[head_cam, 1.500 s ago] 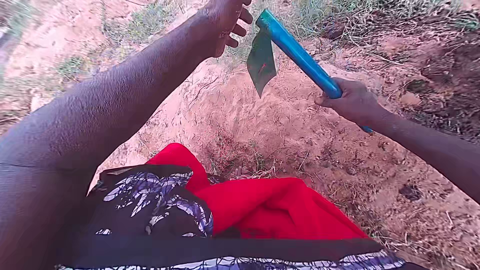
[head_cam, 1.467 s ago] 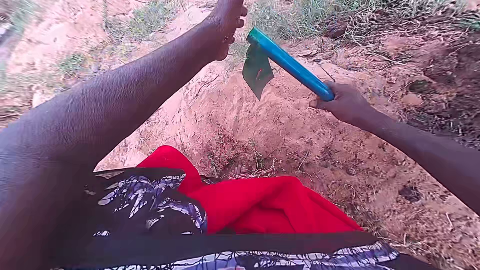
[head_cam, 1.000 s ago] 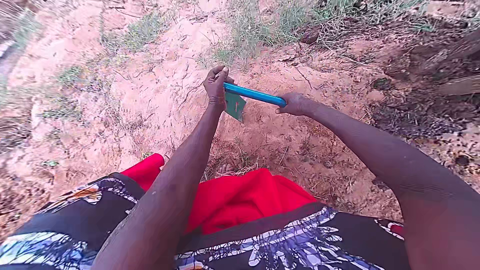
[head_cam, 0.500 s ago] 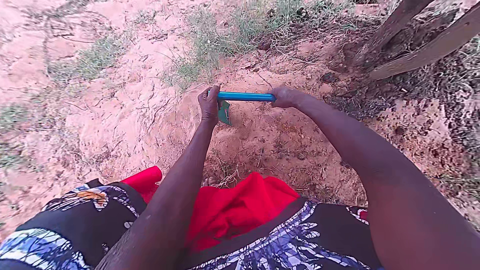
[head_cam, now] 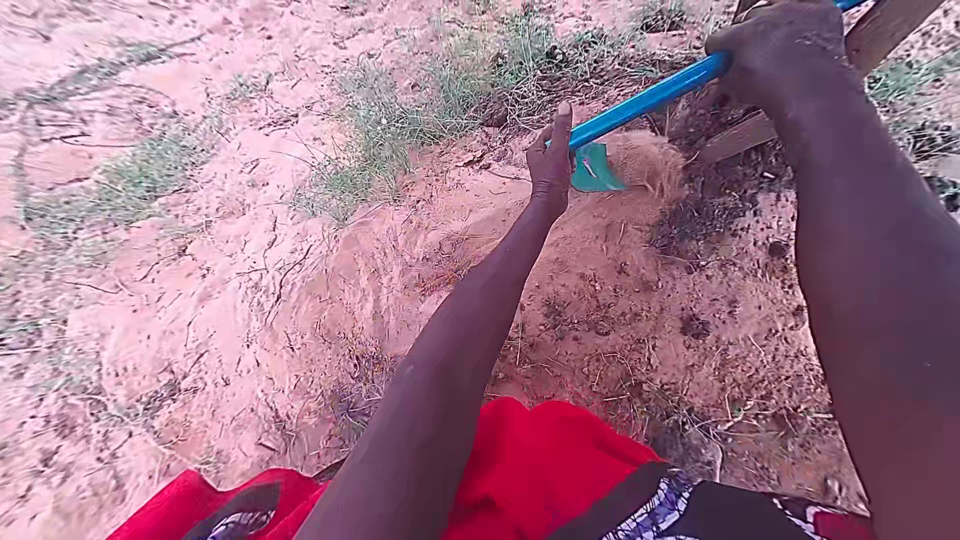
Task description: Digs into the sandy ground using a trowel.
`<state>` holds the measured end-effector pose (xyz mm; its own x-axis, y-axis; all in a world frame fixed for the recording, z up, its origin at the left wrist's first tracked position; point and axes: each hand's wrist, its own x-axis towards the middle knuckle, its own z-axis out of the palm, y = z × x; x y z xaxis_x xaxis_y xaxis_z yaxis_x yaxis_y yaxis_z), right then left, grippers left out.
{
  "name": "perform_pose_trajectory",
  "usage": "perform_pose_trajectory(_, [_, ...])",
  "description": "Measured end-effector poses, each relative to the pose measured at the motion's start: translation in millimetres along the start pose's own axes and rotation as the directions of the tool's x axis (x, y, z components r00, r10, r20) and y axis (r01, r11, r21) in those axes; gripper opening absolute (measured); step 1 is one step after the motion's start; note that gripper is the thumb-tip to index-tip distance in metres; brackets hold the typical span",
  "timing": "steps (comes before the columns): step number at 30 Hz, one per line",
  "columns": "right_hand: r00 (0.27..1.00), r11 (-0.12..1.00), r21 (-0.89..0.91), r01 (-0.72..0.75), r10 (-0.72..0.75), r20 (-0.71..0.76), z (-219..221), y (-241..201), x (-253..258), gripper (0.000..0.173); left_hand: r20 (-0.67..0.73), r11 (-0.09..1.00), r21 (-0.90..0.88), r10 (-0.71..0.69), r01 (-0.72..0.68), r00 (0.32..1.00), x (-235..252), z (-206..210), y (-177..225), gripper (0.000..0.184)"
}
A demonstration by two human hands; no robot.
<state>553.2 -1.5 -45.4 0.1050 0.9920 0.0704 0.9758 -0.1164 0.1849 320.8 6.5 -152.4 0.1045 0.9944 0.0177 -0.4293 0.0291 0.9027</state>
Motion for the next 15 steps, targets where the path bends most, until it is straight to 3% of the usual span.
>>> perform_pose_trajectory(2, [1.0, 0.999, 0.047, 0.017, -0.018, 0.021, 0, -19, 0, 0.031, -0.02, 1.0, 0.026, 0.005, -0.004, 1.0, 5, -16, 11, 0.042])
perform_pose_trajectory(6, [0.962, 0.965, 0.147, 0.217, -0.237, 0.137, 16, -103, -15, 0.031, -0.148, 0.974, 0.219, -0.017, 0.049, 0.989, -23, -107, 63, 0.044])
perform_pose_trajectory(8, [0.892, 0.888, 0.271, 0.372, -0.423, 0.159, 25, -150, -33, 0.035, -0.221, 0.947, 0.3, -0.05, 0.116, 0.974, -45, -160, 96, 0.049])
perform_pose_trajectory(10, [0.793, 0.78, 0.466, 0.418, -0.564, 0.232, 45, -192, -56, 0.033, -0.293, 0.908, 0.369, -0.088, 0.197, 0.952, -67, -202, 112, 0.048])
perform_pose_trajectory(12, [0.713, 0.701, 0.621, 0.352, -0.63, 0.307, 73, -217, -77, 0.031, -0.341, 0.88, 0.412, -0.092, 0.236, 0.936, -85, -221, 108, 0.044])
perform_pose_trajectory(15, [0.68, 0.723, 0.601, 0.34, -0.63, 0.374, 106, -207, -89, 0.03, -0.358, 0.894, 0.397, -0.055, 0.206, 0.932, -108, -216, 68, 0.039])
